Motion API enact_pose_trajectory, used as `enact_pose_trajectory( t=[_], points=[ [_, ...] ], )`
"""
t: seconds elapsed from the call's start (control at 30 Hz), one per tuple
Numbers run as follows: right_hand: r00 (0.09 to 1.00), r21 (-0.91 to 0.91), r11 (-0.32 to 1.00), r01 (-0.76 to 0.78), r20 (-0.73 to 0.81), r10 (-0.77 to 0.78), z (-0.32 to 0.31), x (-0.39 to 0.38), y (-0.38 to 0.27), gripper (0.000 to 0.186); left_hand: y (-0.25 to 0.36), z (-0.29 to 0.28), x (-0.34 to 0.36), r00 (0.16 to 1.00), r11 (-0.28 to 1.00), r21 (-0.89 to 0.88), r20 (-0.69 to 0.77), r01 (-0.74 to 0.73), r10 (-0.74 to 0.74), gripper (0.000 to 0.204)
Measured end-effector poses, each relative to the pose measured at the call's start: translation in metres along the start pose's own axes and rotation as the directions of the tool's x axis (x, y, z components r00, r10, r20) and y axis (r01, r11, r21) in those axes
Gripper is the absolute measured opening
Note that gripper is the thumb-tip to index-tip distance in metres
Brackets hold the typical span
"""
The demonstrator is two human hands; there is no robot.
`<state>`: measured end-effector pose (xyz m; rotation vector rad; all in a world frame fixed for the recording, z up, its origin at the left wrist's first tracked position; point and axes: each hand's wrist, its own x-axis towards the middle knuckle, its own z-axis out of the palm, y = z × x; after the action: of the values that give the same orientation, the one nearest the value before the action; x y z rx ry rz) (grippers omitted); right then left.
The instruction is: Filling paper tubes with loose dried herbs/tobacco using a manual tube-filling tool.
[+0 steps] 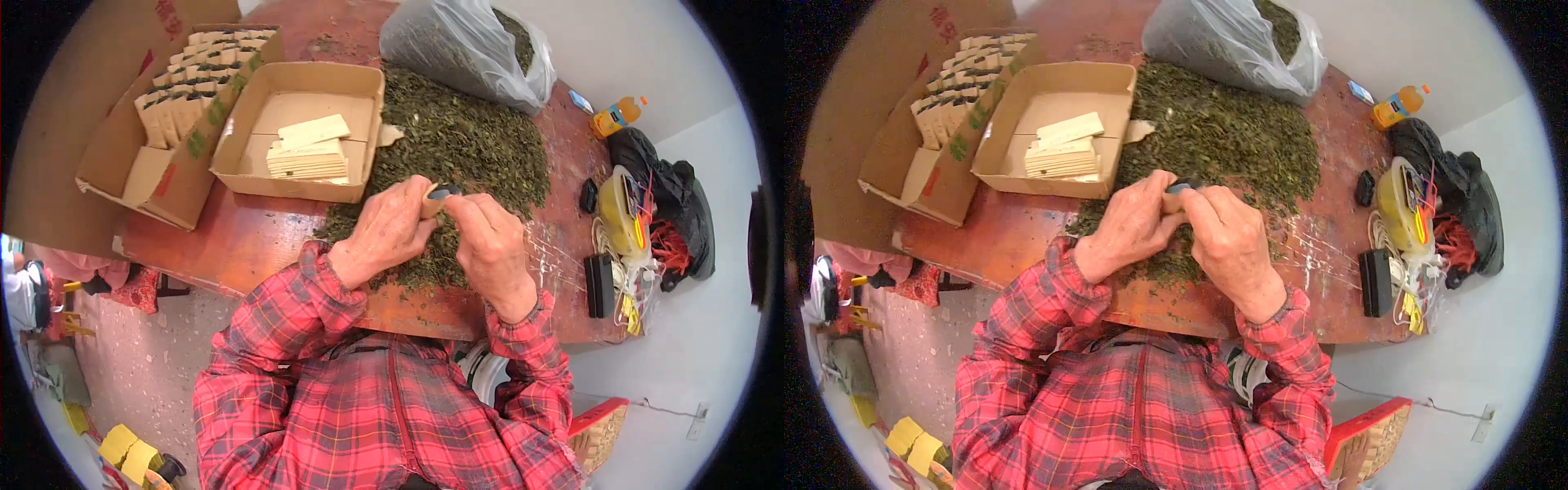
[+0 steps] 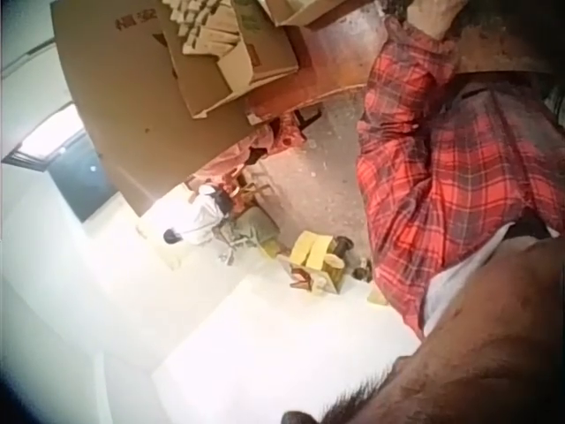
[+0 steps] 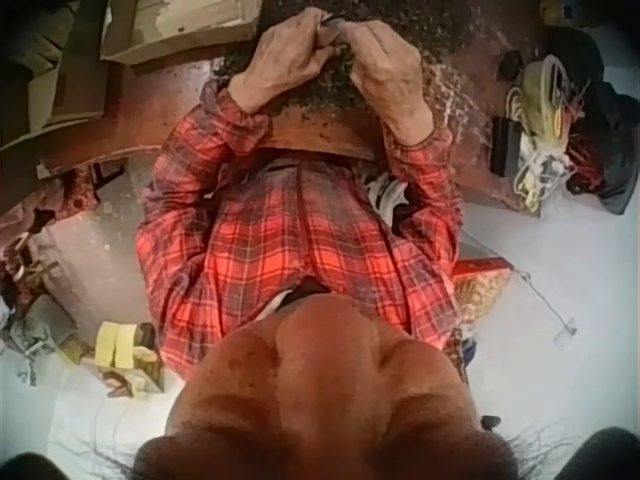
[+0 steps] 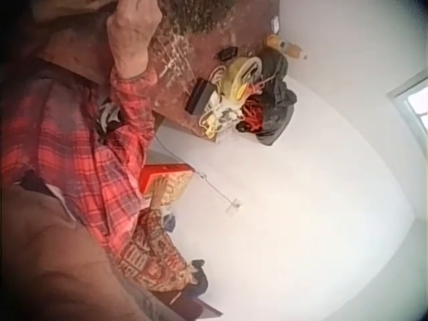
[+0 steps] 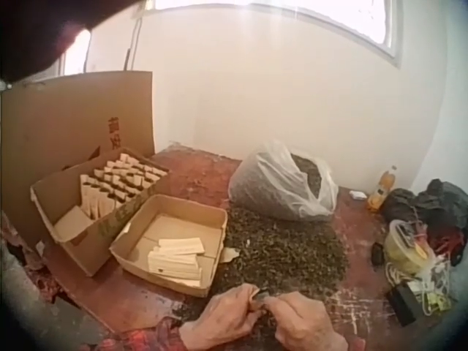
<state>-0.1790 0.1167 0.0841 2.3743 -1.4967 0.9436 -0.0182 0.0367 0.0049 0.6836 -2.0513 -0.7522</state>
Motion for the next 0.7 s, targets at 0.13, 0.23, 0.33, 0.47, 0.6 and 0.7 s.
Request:
enact_pose_trajectory(
  t=[0.13, 0.23, 0.33, 0.47, 0.6, 0.7],
  points=[
    [0.999, -0.085, 0.996, 0.041, -0.025, -0.043, -0.008, 0.000, -0.002, 0.039, -0.001, 0.003, 0.000, 1.000, 1.000, 0.021, -0.030, 0.003, -0.002, 0.043],
    [0.991, -0.132, 0.987, 0.090, -0.086, -0.102, -0.018, -0.002, -0.005, 0.039, 0.000, 0.007, 0.002, 0.999, 1.000, 0.006, -0.040, 0.006, -0.006, 0.039],
    [0.987, -0.142, 0.987, 0.071, -0.136, -0.091, -0.021, -0.004, -0.009, 0.035, 0.001, 0.004, 0.001, 1.000, 0.999, 0.046, -0.017, 0.020, -0.020, 0.045],
    [0.961, -0.097, 0.994, 0.048, -0.267, -0.073, -0.027, -0.012, -0.009, 0.030, 0.009, -0.007, 0.000, 1.000, 1.000, 0.014, -0.017, -0.013, 0.013, 0.047],
    [0.925, 0.032, 0.999, -0.006, -0.380, 0.018, -0.038, -0.025, -0.010, 0.020, 0.025, -0.047, -0.001, 1.000, 0.999, -0.048, 0.012, -0.024, 0.024, 0.049],
    [0.890, 0.208, 0.975, -0.073, -0.427, 0.158, -0.036, -0.035, -0.005, 0.018, 0.037, -0.098, -0.007, 0.998, 0.998, -0.030, 0.041, 0.052, -0.050, 0.052]
  ],
)
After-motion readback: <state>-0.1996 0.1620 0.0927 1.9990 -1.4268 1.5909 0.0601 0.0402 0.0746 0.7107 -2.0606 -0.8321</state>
